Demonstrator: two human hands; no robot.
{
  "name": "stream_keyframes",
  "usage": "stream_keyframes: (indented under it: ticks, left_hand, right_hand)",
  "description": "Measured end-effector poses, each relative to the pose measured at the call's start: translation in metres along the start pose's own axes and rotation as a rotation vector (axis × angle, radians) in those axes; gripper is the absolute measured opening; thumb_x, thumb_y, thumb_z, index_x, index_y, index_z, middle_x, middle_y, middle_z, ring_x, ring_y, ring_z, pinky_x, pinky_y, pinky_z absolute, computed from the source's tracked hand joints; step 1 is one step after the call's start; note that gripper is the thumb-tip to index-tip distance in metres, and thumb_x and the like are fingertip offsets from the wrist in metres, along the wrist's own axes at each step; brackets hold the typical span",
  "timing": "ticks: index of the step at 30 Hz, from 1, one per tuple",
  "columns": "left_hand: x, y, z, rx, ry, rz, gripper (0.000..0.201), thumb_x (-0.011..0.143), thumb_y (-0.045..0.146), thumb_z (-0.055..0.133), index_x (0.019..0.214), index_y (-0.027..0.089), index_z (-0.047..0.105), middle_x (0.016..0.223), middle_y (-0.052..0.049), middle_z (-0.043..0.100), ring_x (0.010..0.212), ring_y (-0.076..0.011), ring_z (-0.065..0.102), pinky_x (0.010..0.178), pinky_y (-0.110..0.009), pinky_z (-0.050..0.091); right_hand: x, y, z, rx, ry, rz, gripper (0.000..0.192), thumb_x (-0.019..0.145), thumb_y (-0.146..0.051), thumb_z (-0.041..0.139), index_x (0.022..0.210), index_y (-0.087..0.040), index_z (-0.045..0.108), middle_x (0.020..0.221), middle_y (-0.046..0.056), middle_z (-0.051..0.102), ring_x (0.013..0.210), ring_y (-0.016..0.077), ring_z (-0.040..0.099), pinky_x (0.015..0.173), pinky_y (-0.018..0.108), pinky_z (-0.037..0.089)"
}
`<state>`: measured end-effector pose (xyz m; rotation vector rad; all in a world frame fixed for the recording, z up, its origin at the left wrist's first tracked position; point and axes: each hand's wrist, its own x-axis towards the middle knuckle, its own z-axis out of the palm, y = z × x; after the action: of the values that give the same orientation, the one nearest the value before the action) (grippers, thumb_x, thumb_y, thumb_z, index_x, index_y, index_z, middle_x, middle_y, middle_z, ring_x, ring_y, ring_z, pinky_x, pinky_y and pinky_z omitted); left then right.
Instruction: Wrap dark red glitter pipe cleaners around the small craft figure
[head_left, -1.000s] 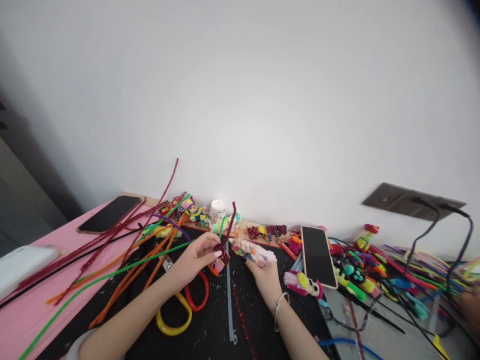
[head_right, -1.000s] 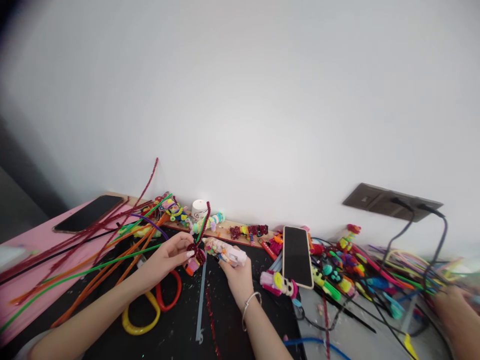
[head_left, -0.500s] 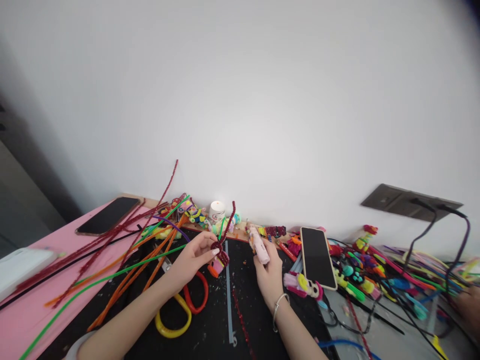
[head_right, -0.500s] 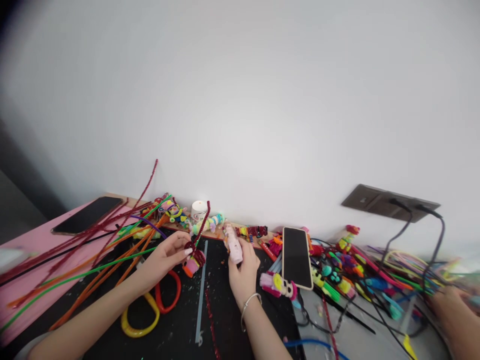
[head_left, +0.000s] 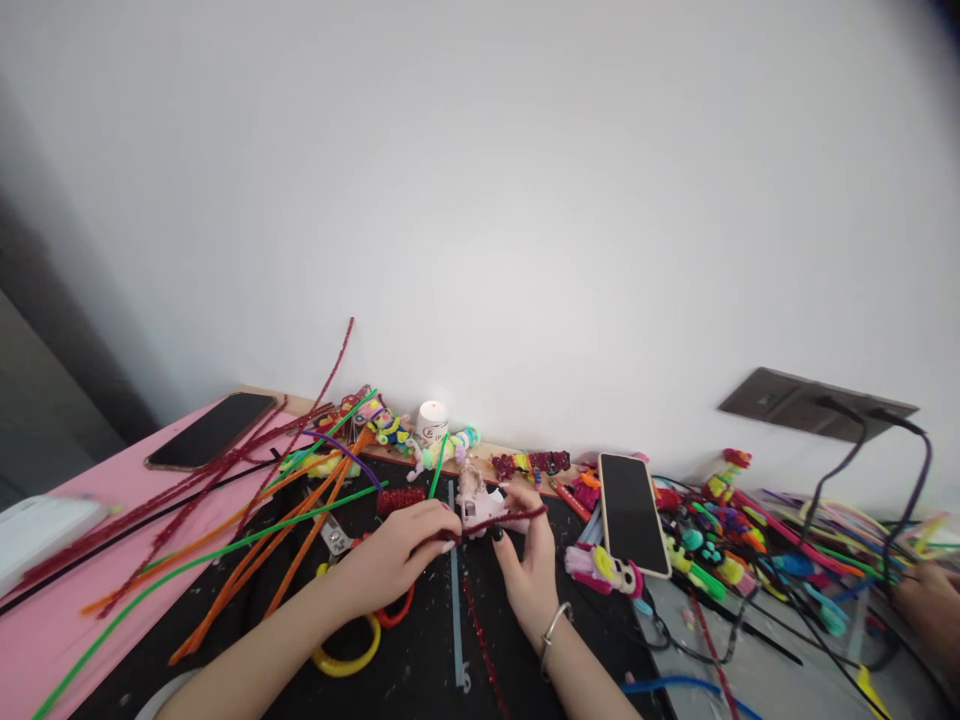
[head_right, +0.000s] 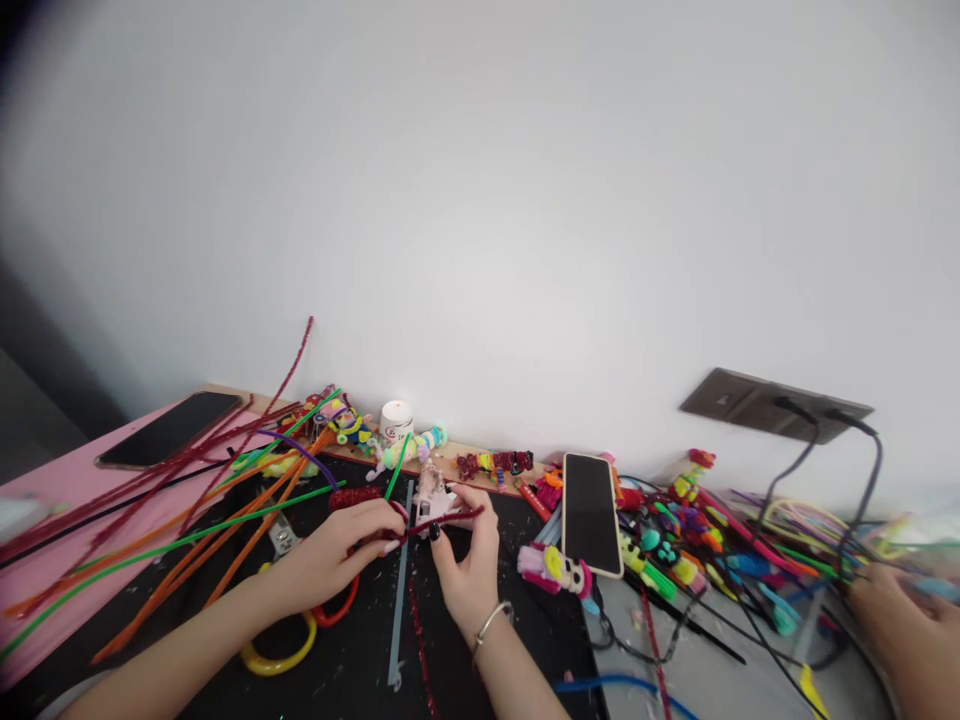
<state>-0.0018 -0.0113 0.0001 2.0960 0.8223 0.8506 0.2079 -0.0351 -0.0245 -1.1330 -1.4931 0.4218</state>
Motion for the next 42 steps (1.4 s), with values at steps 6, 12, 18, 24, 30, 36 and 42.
stream_keyframes:
  ticks: [6, 12, 18, 24, 30, 36, 42]
  left_hand:
    - [0.000, 0.002, 0.003, 0.044, -0.002, 0.018, 0.019, 0.096, 0.015, 0.049, 0.098, 0.024, 0.066, 0.098, -0.005, 0.067, 0.092, -0.0204, 0.063, 0.086, -0.028, 0.047]
    - [0.001, -0.008, 0.006, -0.175, 0.131, -0.167, 0.009, 0.093, 0.020, 0.054, 0.096, 0.022, 0.061, 0.080, 0.001, 0.060, 0.071, -0.0164, 0.057, 0.070, -0.028, 0.046]
    - [0.006, -0.009, 0.005, -0.439, 0.279, -0.227, 0.007, 0.086, 0.023, 0.062, 0.091, 0.020, 0.059, 0.079, 0.003, 0.054, 0.072, -0.0147, 0.054, 0.070, -0.027, 0.046]
    - [0.008, -0.007, 0.003, -0.538, 0.353, -0.264, 0.015, 0.082, 0.027, 0.068, 0.090, 0.020, 0.058, 0.075, 0.004, 0.054, 0.070, -0.0142, 0.053, 0.068, -0.027, 0.046]
    - [0.010, -0.011, 0.003, -0.524, 0.416, -0.261, 0.015, 0.081, 0.027, 0.068, 0.090, 0.020, 0.058, 0.073, 0.005, 0.052, 0.068, -0.0138, 0.051, 0.066, -0.026, 0.044]
    - [0.009, -0.012, 0.004, -0.508, 0.425, -0.257, 0.012, 0.083, 0.027, 0.066, 0.090, 0.020, 0.059, 0.076, 0.004, 0.054, 0.070, -0.0144, 0.052, 0.068, -0.027, 0.044]
    - [0.008, -0.013, 0.005, -0.526, 0.436, -0.257, 0.012, 0.084, 0.026, 0.067, 0.091, 0.021, 0.059, 0.077, 0.004, 0.055, 0.069, -0.0143, 0.053, 0.067, -0.026, 0.045]
  right_hand:
    - [0.003, -0.009, 0.007, 0.150, 0.155, 0.192, 0.017, 0.087, -0.035, 0.061, 0.078, -0.021, 0.060, 0.073, 0.001, 0.062, 0.069, 0.0185, 0.060, 0.067, 0.029, 0.052]
    - [0.008, -0.007, 0.008, 0.172, 0.121, 0.300, 0.025, 0.079, -0.040, 0.066, 0.066, -0.020, 0.059, 0.063, -0.001, 0.058, 0.059, 0.0166, 0.055, 0.058, 0.027, 0.047]
    - [0.007, -0.006, 0.010, 0.135, 0.044, 0.250, 0.029, 0.082, -0.039, 0.066, 0.061, -0.020, 0.058, 0.058, -0.001, 0.057, 0.055, 0.0160, 0.054, 0.053, 0.025, 0.044]
    - [0.004, -0.009, 0.011, 0.083, -0.034, 0.158, 0.027, 0.085, -0.034, 0.064, 0.063, -0.019, 0.063, 0.057, -0.001, 0.058, 0.051, 0.0138, 0.051, 0.049, 0.023, 0.040]
    - [0.000, -0.005, 0.014, 0.109, -0.122, 0.170, 0.023, 0.085, -0.032, 0.064, 0.069, -0.018, 0.070, 0.059, 0.000, 0.065, 0.050, 0.0135, 0.053, 0.049, 0.023, 0.041]
    - [-0.002, -0.003, 0.013, 0.106, -0.156, 0.178, 0.022, 0.086, -0.031, 0.063, 0.072, -0.017, 0.072, 0.063, 0.003, 0.069, 0.055, 0.0158, 0.059, 0.052, 0.024, 0.045]
    - [-0.004, -0.003, 0.016, 0.095, -0.208, 0.166, 0.020, 0.086, -0.026, 0.061, 0.071, -0.017, 0.071, 0.061, 0.001, 0.067, 0.052, 0.0143, 0.056, 0.051, 0.023, 0.043]
